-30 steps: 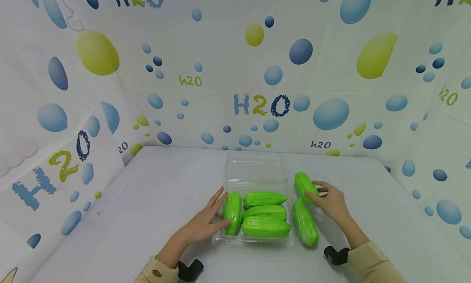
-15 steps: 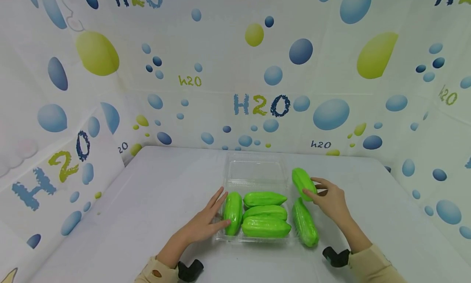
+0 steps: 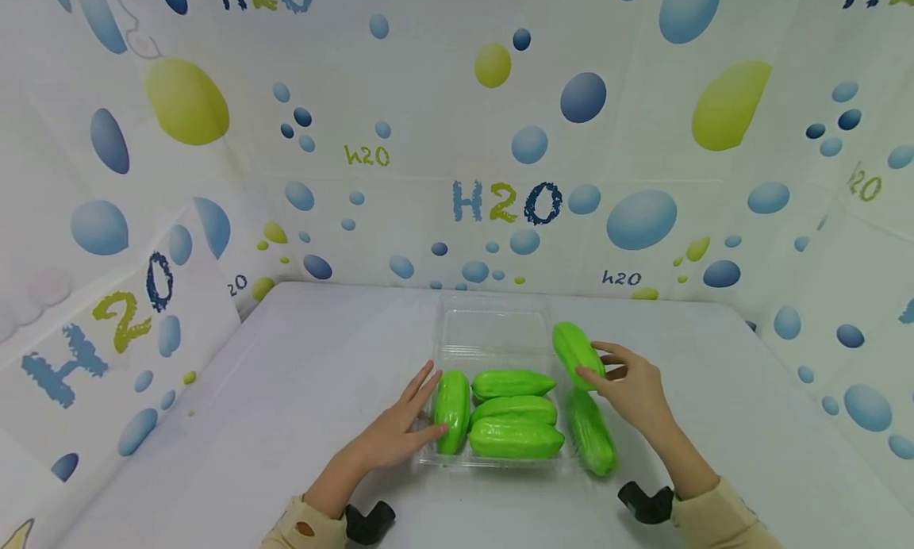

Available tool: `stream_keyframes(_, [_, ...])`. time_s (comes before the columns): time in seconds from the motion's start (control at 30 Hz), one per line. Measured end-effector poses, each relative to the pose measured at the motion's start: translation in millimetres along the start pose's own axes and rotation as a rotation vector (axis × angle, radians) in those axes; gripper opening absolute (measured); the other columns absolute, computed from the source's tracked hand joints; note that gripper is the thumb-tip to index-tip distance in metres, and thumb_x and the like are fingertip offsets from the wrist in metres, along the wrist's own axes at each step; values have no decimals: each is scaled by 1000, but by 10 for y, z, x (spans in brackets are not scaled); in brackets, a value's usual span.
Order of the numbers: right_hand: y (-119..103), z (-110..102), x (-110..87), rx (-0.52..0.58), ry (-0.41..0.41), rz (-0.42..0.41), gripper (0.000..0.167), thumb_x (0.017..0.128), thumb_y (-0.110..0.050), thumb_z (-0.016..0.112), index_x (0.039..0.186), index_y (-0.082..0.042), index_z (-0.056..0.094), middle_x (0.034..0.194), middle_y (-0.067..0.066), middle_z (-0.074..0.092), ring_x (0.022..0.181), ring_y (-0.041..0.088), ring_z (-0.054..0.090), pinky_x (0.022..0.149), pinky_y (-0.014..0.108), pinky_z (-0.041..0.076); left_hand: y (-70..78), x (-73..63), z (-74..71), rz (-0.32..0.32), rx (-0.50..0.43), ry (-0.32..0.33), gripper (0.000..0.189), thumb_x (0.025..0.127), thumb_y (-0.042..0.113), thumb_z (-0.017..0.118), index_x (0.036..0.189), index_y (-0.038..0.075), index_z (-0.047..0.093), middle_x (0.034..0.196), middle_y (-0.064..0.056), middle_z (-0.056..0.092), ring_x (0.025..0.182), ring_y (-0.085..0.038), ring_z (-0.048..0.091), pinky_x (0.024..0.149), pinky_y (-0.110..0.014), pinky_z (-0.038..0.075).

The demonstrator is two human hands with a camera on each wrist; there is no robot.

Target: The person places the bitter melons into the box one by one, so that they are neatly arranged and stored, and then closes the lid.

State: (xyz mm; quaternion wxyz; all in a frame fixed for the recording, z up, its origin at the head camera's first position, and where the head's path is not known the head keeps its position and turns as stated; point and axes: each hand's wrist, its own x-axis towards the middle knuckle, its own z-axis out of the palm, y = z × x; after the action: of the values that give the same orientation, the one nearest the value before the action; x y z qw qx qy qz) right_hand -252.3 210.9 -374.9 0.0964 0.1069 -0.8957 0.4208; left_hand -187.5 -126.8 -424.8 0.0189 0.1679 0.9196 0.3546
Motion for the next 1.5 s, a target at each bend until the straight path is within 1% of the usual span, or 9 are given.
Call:
stream_keyframes(0.2, [-71,17,-32,-3,6,-12,54,79,-37,71,121,-6,58,102,20,63,76,23,63,55,25,50,-3,14,4,13,-3,6,75,90,43,51,148,12,14,154,-4,1,120,-37,43,89,-61,36])
stream_keyframes(0.37, [-126,57,-64,-24,18,-39,50,78,-35,72,118,-8,61,99,17,65,76,23,62,56,27,50,4,19,3,10,-10,3,76,90,43,52,148,11,15,154,-5,1,108,-30,53,85,-57,41])
stream_keyframes(0.47, [-171,85,-89,-12,7,-45,49,78,-35,72,118,-8,61,98,15,65,76,23,62,56,27,50,12,12,0,3,-12,6,76,90,43,53,148,11,15,154,-4,1,104,-28,55,83,-55,43])
stream_keyframes(0.6, [-217,120,-115,4,-5,-52,48,78,-33,73,117,-9,61,98,14,64,76,22,61,55,26,50,21,16,-6,3,-8,8,76,90,43,52,147,11,15,154,-3,1,104,-29,55,83,-55,43])
stream_keyframes(0.9, [-295,222,-154,17,-28,-57,47,76,-32,74,116,-11,62,95,9,65,74,17,60,56,26,49,11,30,-11,11,-18,9,76,90,42,53,147,10,15,153,-6,1,105,-30,54,81,-54,44])
stream_keyframes(1.07, [-330,272,-209,47,-37,-44,45,76,-31,75,115,-13,63,94,6,65,73,15,58,58,26,48,0,13,4,18,-25,5,76,90,43,53,147,11,16,153,-7,2,105,-31,54,82,-57,43])
stream_keyframes(1.27, [-370,314,-255,59,-28,-30,44,75,-29,76,115,-13,63,93,5,65,72,15,58,58,26,48,9,26,12,38,-38,-3,75,90,42,52,148,12,14,153,-7,2,104,-29,55,81,-56,43])
stream_keyframes(1.4, [-421,367,-276,73,-46,-20,45,75,-29,76,115,-14,63,93,4,64,73,13,58,59,26,48,-3,23,15,29,-30,-4,76,90,43,52,147,11,15,153,-7,2,104,-29,55,81,-55,44])
stream_keyframes(1.5, [-456,417,-277,82,-57,-21,44,74,-30,76,114,-15,64,92,4,64,72,12,57,61,26,48,-19,16,14,20,-22,8,76,90,44,52,147,10,16,153,-7,2,108,-33,53,82,-57,43])
